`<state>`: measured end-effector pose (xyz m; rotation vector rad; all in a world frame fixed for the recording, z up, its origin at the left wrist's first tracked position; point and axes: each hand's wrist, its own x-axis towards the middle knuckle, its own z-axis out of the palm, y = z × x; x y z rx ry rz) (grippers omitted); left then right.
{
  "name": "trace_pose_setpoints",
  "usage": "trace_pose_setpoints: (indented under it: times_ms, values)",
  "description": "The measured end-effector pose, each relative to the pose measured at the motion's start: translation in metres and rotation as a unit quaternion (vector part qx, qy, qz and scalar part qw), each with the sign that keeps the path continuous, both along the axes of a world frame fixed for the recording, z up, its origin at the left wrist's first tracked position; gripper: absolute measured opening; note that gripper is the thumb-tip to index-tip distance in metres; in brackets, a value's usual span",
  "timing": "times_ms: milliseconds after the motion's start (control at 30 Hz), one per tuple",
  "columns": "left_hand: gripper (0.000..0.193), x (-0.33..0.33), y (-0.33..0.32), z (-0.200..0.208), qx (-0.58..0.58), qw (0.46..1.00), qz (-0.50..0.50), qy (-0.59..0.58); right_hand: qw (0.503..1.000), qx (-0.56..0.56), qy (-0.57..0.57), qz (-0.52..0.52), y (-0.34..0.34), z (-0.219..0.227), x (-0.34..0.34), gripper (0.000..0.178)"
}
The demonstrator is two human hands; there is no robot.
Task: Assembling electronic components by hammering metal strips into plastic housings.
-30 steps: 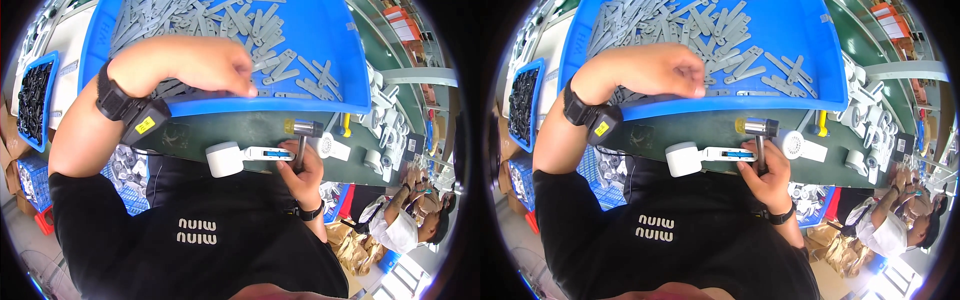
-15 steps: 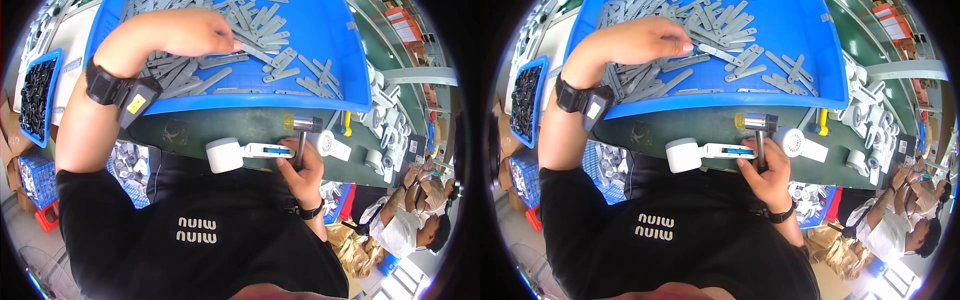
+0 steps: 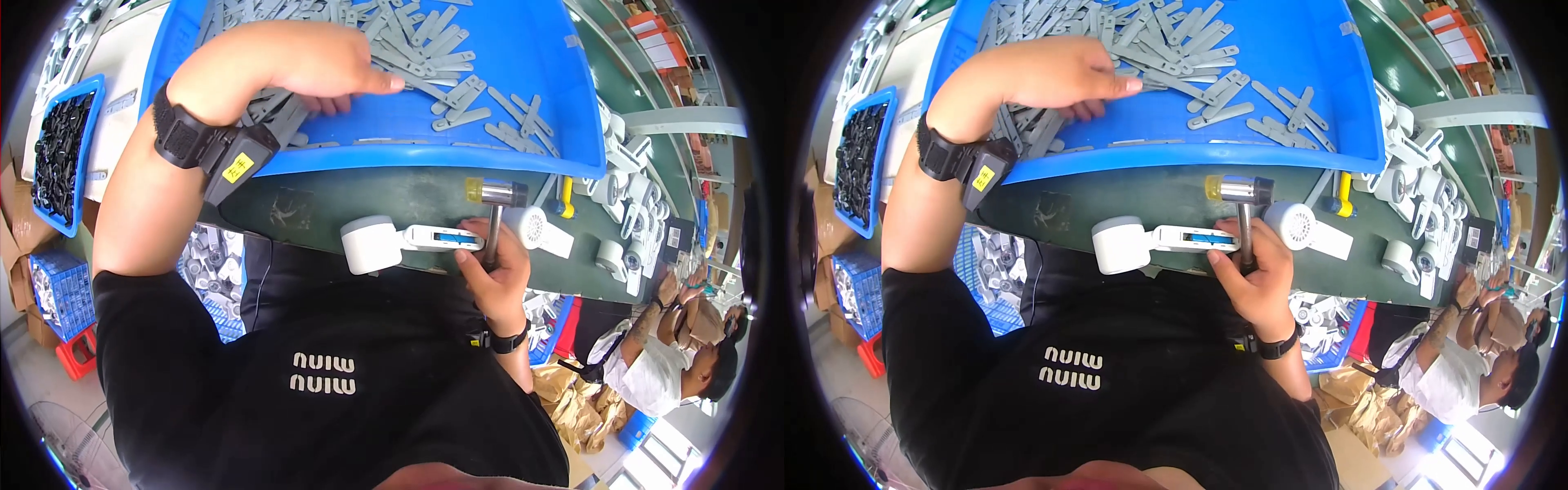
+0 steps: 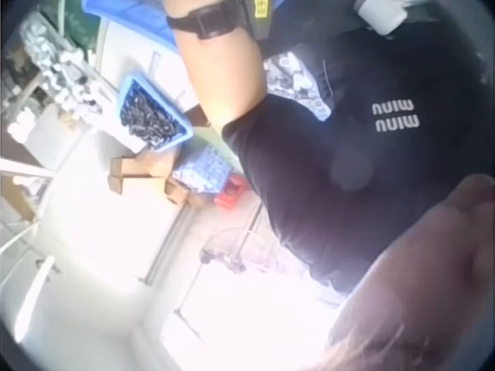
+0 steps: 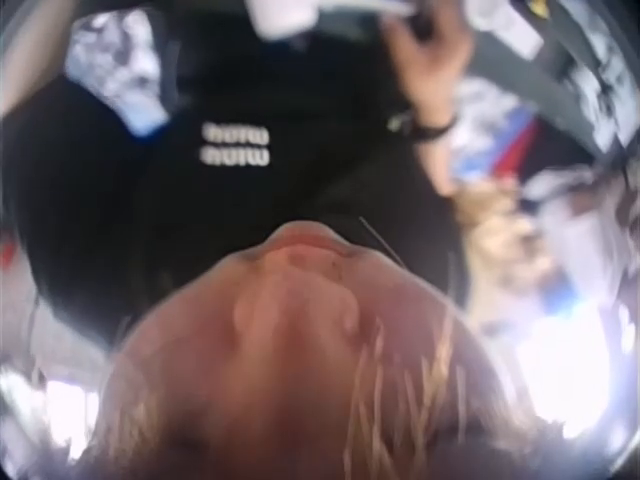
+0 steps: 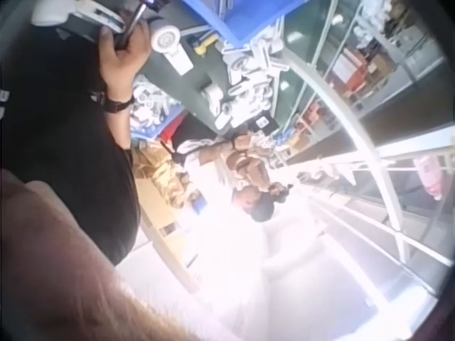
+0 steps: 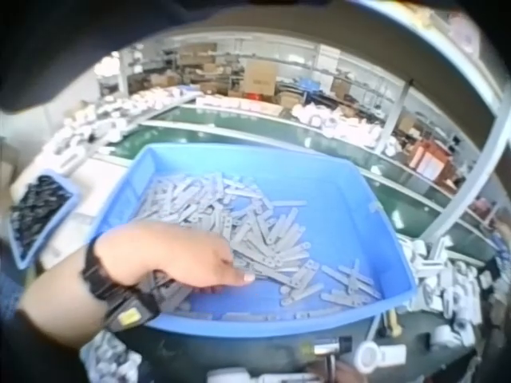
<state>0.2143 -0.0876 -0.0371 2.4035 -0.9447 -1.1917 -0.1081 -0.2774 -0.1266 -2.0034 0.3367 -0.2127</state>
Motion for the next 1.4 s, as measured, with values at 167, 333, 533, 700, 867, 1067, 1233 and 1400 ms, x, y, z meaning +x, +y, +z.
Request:
trace_pose_setpoints:
  times_ms: [167,333,533,700,867,1067,1233,1400]
  values:
    - [0.074,0.028,0.017,-0.014,-0.054,0.996,0.008,-0.065,1.0,0.016,-0.003,-0.01,0.002,-0.001,0.001,0.033]
    - [0.066,0.041,0.009,0.002,-0.009,0.992,0.046,-0.12,1.0,0.016,0.007,-0.02,0.003,0.002,0.002,0.033]
    - [0.037,0.019,0.024,0.035,-0.007,0.989,0.148,0.018,0.999,0.032,-0.007,-0.008,-0.001,-0.002,0.001,0.033]
    - [0.057,0.008,0.113,0.028,-0.014,1.0,0.019,-0.012,0.998,0.064,-0.027,-0.001,-0.004,-0.004,-0.003,0.033]
    - [0.025,-0.057,0.142,0.001,-0.204,0.931,-0.12,-0.277,0.999,0.045,-0.015,0.003,-0.003,-0.001,0.0,0.033]
    - [0.029,-0.067,0.142,0.024,-0.161,0.869,-0.118,-0.453,0.998,0.064,0.01,-0.02,0.0,0.001,-0.002,0.032]
    - [0.025,-0.041,0.153,0.098,-0.251,0.864,-0.034,-0.436,1.0,0.008,-0.01,0.007,-0.002,-0.003,-0.002,0.032]
    - [0.022,-0.039,0.155,0.111,-0.288,0.895,-0.113,-0.321,1.0,0.004,-0.015,0.024,-0.007,-0.015,-0.011,0.034]
